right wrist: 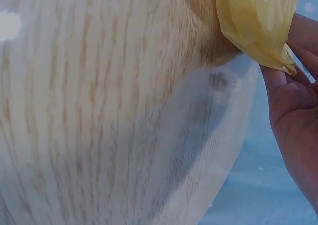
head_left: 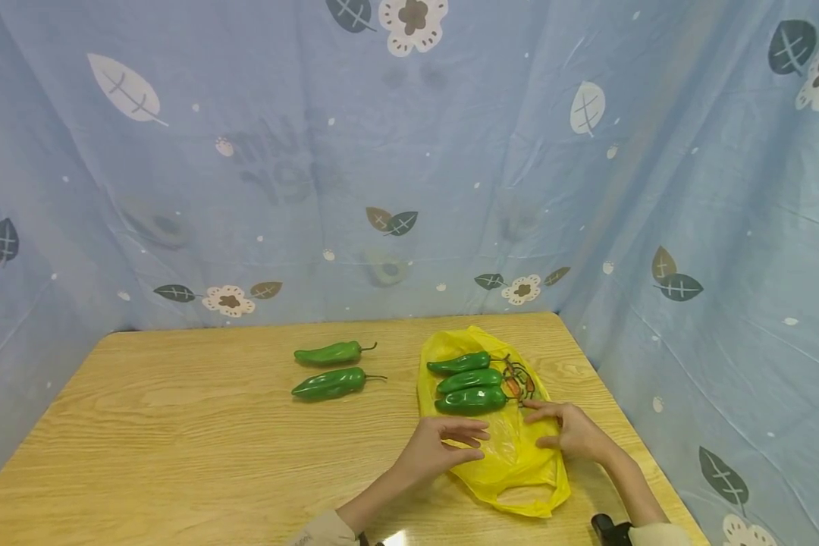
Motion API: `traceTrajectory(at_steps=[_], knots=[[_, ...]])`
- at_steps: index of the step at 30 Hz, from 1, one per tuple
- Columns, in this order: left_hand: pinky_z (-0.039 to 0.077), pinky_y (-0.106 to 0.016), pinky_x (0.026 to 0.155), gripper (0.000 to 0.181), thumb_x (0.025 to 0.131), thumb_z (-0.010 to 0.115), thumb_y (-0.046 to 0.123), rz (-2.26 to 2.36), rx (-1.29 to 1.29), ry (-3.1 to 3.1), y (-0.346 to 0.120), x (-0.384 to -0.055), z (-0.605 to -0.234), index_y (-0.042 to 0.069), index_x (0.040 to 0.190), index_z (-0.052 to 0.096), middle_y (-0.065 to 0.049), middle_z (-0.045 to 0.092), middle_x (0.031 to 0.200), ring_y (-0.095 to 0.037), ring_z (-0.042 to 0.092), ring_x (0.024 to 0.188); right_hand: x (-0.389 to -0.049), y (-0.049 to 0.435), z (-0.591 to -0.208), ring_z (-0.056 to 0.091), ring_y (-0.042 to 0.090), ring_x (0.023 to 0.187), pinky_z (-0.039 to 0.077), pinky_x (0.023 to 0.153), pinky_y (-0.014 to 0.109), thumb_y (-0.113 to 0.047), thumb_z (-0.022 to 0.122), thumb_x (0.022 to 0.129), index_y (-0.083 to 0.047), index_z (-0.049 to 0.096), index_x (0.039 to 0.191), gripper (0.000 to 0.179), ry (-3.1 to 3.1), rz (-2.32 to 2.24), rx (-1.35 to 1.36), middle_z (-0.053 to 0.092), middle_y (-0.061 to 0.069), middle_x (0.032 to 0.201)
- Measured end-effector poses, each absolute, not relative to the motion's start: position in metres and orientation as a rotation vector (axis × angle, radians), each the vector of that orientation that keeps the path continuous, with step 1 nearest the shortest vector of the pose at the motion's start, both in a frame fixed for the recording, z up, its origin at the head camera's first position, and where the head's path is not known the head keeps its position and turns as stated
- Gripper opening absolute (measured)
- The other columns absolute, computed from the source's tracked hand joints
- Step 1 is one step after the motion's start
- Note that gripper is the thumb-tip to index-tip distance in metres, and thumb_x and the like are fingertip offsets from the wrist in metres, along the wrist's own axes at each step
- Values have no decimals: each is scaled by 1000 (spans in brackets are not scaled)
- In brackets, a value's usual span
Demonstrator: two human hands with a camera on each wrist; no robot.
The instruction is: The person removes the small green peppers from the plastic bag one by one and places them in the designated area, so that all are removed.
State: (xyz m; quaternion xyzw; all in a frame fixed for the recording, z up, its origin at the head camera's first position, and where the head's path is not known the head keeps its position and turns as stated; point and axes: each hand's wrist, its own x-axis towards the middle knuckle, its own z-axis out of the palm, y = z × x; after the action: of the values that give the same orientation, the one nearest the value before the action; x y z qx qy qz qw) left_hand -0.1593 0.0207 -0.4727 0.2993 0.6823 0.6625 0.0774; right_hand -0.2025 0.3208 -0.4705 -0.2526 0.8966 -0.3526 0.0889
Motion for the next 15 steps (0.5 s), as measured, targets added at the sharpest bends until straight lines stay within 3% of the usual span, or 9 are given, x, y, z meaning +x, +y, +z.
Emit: traceTrajectory(at_steps=[4, 10, 15], knots=[[54, -21, 76, 36, 83, 72, 1, 1936, 908, 2057, 31, -167, -480, -2, 119, 66, -11, 71, 106, -29, 69, 90, -203, 321, -470, 40, 49, 126, 35, 95, 12, -9, 78, 78, -2, 71, 110, 33, 2665, -1044, -745, 53, 23, 134], [55, -20, 73, 37, 81, 75, 0, 2003, 745, 2215, 43, -174, -488, -1, 117, 67, -9, 72, 102, -17, 70, 86, -204, 322, -471, 40, 50, 126, 34, 94, 10, -9, 77, 78, -1, 70, 110, 33, 2653, -1063, -743, 53, 23, 134], [55, -32, 84, 39, 79, 76, -3, 2136, 556, 2403, 50, -184, -491, -3, 116, 66, -12, 70, 109, -29, 66, 101, -204, 322, -472, 39, 50, 127, 33, 94, 9, -9, 78, 79, -1, 70, 111, 34, 2639, -1080, -733, 52, 24, 135]])
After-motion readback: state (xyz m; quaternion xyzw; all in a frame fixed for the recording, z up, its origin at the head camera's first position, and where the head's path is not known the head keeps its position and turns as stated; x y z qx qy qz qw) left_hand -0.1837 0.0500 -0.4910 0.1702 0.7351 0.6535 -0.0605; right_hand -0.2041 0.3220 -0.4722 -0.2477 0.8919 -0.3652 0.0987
